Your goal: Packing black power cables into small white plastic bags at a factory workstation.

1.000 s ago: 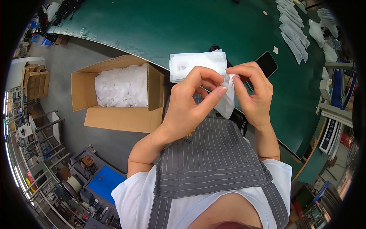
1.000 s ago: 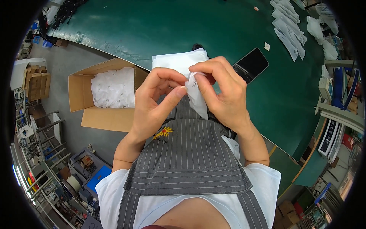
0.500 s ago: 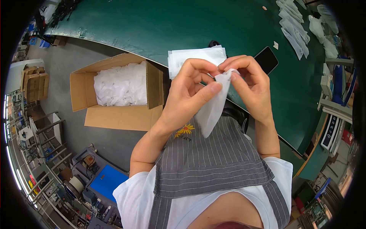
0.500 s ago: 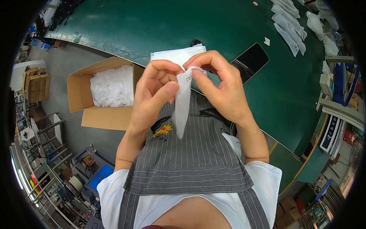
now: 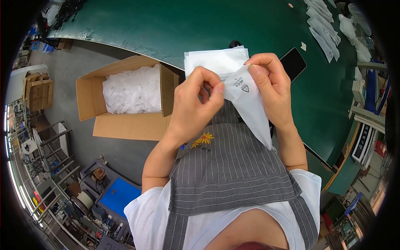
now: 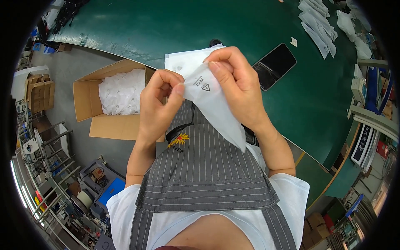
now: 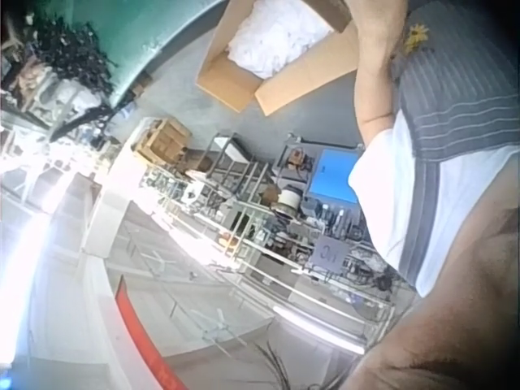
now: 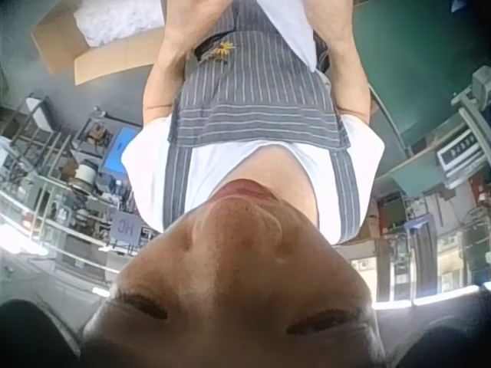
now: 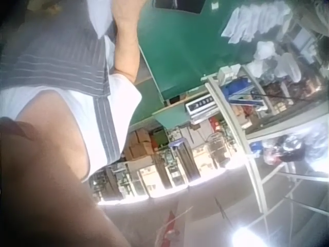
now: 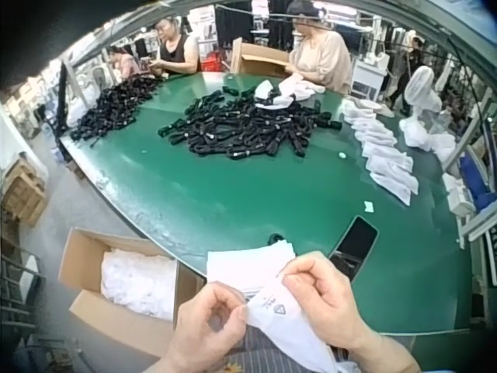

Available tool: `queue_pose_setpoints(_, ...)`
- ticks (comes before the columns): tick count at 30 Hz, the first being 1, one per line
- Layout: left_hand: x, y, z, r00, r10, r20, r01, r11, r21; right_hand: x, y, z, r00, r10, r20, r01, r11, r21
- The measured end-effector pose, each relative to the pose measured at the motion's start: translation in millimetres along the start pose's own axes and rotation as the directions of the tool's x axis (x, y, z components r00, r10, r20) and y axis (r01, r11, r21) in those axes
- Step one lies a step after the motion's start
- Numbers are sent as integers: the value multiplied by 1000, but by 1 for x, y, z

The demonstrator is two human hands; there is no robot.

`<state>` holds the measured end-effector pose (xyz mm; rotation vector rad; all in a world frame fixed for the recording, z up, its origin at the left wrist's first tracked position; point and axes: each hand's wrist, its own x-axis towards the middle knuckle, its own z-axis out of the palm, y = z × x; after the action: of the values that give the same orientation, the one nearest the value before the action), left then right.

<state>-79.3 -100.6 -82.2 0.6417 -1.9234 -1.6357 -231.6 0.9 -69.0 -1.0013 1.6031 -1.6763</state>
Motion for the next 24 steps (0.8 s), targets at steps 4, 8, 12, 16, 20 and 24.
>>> queue_pose_setpoints(4, 2, -4, 2, 985, -36, -168, 11, 989, -145, 3, 6, -2, 990, -89, 111, 118, 950, -289)
queue_pose_setpoints(8, 6, 9, 18, 993, -121, -10, 121, 992, -19, 1, -4, 1, 977, 62, 205, 15, 935, -354)
queue_pose_setpoints(12, 8, -15, 14, 960, 37, -276, -45, 999, -23, -5, 3, -13, 930, 294, 223, -301, 954, 0)
queue_pose_setpoints(16, 6, -31, -1, 869, 173, -464, -132, 984, 120, -26, 29, -34, 816, 424, 394, -454, 891, -18)
queue_pose_setpoints(20, -3, -44, 1, 875, 116, -470, -71, 991, 113, -25, 32, -25, 920, 392, 17, -387, 899, 206)
queue_pose_setpoints(24, -11, -53, 8, 880, 71, -469, -29, 995, 96, -14, 36, -7, 963, 136, -233, -131, 991, 34)
